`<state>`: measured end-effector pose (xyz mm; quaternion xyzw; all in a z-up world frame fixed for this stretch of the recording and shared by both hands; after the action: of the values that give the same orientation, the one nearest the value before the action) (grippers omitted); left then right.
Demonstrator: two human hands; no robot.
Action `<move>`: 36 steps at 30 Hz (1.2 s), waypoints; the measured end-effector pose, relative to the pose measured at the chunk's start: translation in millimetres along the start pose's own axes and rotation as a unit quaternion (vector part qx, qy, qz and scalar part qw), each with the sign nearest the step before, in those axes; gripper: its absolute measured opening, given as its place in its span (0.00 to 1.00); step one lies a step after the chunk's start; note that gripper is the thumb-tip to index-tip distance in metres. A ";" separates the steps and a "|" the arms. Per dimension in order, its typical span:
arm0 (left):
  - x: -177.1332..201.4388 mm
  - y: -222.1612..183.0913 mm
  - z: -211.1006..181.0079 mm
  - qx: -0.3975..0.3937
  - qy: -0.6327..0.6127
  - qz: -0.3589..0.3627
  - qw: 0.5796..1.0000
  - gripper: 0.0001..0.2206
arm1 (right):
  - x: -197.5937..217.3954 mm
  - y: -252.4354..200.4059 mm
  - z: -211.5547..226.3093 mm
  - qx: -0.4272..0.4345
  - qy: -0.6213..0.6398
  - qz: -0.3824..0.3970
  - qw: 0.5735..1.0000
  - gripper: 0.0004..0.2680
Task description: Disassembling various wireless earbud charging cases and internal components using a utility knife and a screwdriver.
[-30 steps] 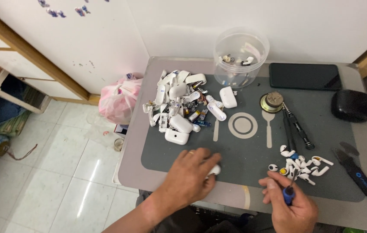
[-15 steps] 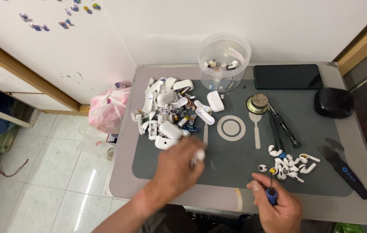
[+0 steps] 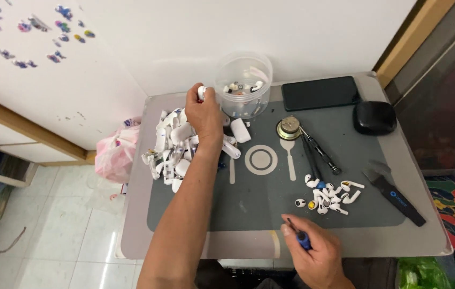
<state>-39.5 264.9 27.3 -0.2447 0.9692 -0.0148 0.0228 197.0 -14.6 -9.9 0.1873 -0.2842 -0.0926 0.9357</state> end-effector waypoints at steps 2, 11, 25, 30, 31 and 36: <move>-0.5 -11.2 -14.7 0.003 0.038 0.023 0.999 0.17 | 1.3 1.0 6.8 0.032 0.003 -0.011 0.999 0.08; 11.0 4.0 -39.3 0.004 -0.001 0.088 0.996 0.10 | 0.0 -1.2 -0.2 0.016 0.023 0.005 1.000 0.08; -56.4 -142.8 -17.3 -0.472 0.408 0.376 0.685 0.05 | -9.6 -14.1 -46.7 -0.189 0.112 0.057 0.974 0.12; -127.6 -122.2 52.3 -0.428 0.554 0.361 0.615 0.03 | -1.8 -14.5 -45.0 -0.228 0.113 0.051 0.966 0.11; -134.8 -113.1 73.0 -0.363 0.612 0.387 0.586 0.06 | -3.0 -12.5 -41.7 -0.218 0.110 0.059 0.968 0.12; -126.3 -118.8 76.0 -0.369 0.619 0.396 0.569 0.07 | 0.1 -8.4 -32.2 -0.213 0.077 0.056 0.973 0.10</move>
<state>131.8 219.0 -39.2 0.2453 0.6684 0.2070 -0.6710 214.8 -12.7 -38.0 -0.0254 -0.1951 -0.0840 0.9768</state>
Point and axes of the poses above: each hand's wrist, its own y-axis towards the middle knuckle, its own x-axis out of the back of the hand, z = x × y, the point moved 9 cm from there along y, towards the middle knuckle, and after that the axes turned 7 degrees about z, right-handed, at the moved point
